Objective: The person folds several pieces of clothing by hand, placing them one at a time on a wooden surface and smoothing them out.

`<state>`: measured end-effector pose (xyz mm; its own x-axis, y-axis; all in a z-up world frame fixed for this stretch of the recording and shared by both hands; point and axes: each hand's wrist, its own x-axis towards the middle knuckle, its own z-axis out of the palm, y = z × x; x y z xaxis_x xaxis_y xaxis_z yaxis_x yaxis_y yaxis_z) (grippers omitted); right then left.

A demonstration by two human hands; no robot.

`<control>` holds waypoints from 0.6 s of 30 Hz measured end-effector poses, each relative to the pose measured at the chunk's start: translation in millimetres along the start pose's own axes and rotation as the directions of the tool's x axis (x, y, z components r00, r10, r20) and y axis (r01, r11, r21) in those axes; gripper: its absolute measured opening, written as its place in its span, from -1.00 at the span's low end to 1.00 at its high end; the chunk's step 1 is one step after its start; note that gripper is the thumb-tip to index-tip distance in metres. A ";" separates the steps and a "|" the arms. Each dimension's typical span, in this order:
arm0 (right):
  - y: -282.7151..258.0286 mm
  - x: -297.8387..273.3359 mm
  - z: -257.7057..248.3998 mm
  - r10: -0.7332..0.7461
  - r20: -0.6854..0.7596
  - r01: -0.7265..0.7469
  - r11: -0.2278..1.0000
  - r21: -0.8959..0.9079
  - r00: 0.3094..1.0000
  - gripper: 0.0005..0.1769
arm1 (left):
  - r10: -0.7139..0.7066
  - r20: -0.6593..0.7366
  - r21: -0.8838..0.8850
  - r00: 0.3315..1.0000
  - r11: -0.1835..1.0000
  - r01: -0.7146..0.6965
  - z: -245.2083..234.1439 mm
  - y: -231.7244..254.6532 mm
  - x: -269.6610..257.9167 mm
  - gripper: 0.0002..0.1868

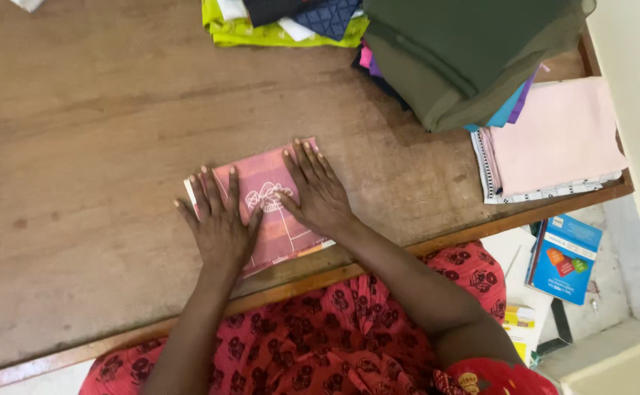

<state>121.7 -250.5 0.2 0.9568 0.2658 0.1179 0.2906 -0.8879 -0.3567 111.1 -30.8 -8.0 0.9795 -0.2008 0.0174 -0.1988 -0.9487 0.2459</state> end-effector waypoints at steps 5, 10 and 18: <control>-1.0 -4.5 0.9 0.036 -0.002 -0.036 0.999 -0.003 0.999 -0.01 | -0.036 0.036 0.022 0.999 0.999 0.036 -2.5 -1.8 -3.7 -0.06; -1.7 -5.5 2.0 0.083 0.008 -0.083 0.996 -0.015 0.997 0.01 | -0.100 0.055 0.022 0.993 0.995 0.099 1.0 -15.7 4.6 -0.05; 44.0 13.2 1.6 0.293 0.015 -0.280 0.926 -0.252 0.956 -0.19 | -0.042 0.233 -0.097 0.972 0.993 0.066 -19.1 -6.4 9.4 0.23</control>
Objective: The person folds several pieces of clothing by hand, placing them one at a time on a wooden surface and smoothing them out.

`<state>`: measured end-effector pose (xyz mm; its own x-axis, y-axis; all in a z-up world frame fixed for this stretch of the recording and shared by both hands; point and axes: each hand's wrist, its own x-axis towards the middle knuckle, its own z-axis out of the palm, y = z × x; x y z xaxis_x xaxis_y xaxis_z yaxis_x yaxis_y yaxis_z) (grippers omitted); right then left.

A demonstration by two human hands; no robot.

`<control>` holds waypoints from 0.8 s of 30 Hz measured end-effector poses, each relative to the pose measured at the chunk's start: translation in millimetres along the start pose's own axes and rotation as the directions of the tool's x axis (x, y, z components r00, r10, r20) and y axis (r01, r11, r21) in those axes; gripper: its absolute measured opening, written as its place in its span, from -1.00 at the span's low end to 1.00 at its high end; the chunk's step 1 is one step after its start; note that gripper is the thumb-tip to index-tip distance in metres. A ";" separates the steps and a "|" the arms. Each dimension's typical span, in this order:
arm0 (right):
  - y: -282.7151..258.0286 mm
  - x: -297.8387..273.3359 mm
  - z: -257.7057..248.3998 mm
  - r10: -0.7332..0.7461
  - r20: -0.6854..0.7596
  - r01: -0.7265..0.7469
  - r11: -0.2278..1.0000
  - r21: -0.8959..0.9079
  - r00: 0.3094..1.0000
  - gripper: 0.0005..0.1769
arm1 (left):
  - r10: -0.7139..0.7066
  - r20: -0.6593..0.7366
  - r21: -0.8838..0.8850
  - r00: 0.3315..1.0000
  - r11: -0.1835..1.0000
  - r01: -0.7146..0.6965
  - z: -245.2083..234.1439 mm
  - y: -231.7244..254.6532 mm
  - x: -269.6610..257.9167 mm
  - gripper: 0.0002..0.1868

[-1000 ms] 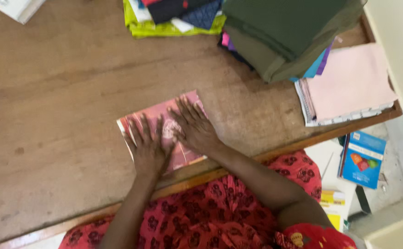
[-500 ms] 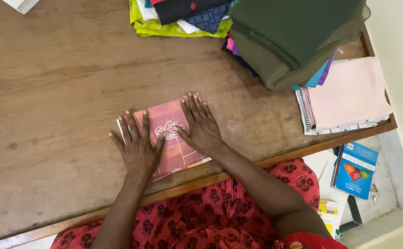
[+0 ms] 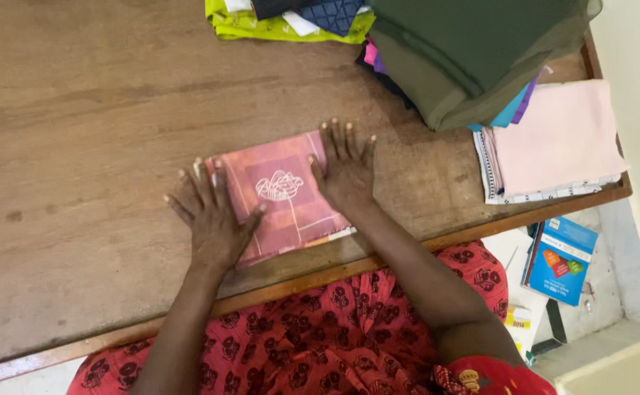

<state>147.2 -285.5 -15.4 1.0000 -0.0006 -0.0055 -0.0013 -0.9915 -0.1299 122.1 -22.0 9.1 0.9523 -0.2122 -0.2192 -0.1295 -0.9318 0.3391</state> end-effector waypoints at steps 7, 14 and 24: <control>21.4 2.5 -4.5 0.061 -0.185 -0.066 0.998 -0.023 0.981 -0.53 | 0.102 0.281 -0.060 0.954 0.994 -0.089 -21.1 2.4 -16.0 0.44; 26.9 -3.9 -41.5 0.126 -0.016 -0.123 0.984 0.127 0.992 -0.59 | -0.080 0.201 -0.022 0.976 0.996 0.086 -21.4 -27.9 -7.4 0.38; -9.4 -25.2 -118.8 -0.018 0.848 -0.047 0.998 0.050 0.529 -0.43 | -0.026 -0.389 -0.004 0.921 1.000 0.026 -21.7 -21.2 -15.3 -0.05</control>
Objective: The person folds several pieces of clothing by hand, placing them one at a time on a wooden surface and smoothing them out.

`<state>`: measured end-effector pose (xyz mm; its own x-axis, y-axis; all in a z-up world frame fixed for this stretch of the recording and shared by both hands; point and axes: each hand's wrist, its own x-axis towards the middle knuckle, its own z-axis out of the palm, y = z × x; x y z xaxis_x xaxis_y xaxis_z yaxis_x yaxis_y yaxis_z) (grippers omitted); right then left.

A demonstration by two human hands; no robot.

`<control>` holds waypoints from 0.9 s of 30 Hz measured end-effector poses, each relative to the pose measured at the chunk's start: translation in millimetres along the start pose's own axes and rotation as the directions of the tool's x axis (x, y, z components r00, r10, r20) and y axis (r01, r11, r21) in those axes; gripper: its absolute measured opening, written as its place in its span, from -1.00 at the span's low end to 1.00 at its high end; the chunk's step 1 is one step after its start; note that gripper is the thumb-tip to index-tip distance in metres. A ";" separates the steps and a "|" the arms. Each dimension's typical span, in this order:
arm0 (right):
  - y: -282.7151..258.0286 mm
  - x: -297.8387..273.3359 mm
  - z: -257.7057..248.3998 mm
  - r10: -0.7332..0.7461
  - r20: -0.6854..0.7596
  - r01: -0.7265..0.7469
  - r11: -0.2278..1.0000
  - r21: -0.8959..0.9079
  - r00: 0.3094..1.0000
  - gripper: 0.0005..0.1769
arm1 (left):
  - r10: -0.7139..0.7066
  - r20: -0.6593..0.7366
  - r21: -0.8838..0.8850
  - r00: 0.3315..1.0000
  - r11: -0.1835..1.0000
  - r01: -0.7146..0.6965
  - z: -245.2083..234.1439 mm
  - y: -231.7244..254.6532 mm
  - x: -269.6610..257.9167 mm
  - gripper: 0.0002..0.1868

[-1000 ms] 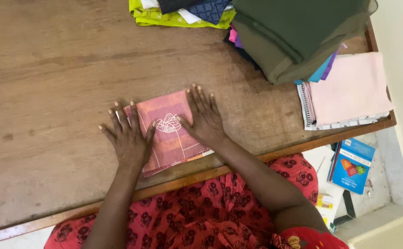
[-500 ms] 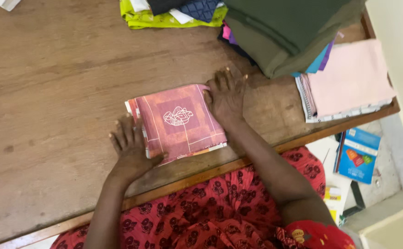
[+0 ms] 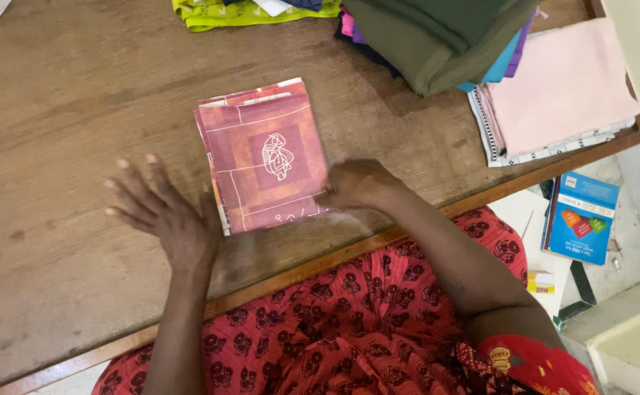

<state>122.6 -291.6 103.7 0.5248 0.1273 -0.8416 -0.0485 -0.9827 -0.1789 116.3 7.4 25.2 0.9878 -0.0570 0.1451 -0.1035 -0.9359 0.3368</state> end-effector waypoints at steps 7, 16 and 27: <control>-6.1 57.4 57.0 -0.382 -0.806 0.493 0.860 -0.131 0.452 -0.44 | 0.341 0.271 -0.037 0.900 0.938 -0.344 27.0 39.7 -11.2 -0.26; -13.3 94.3 85.7 -0.458 -0.748 0.357 0.881 -0.310 0.480 -0.29 | 0.382 0.312 0.017 0.870 0.913 -0.407 46.9 44.9 -16.7 -0.07; -54.8 69.1 69.3 -0.176 -0.654 0.157 0.984 -0.088 0.736 -0.19 | 0.239 0.239 0.089 0.941 0.960 -0.266 39.8 13.0 -3.3 -0.01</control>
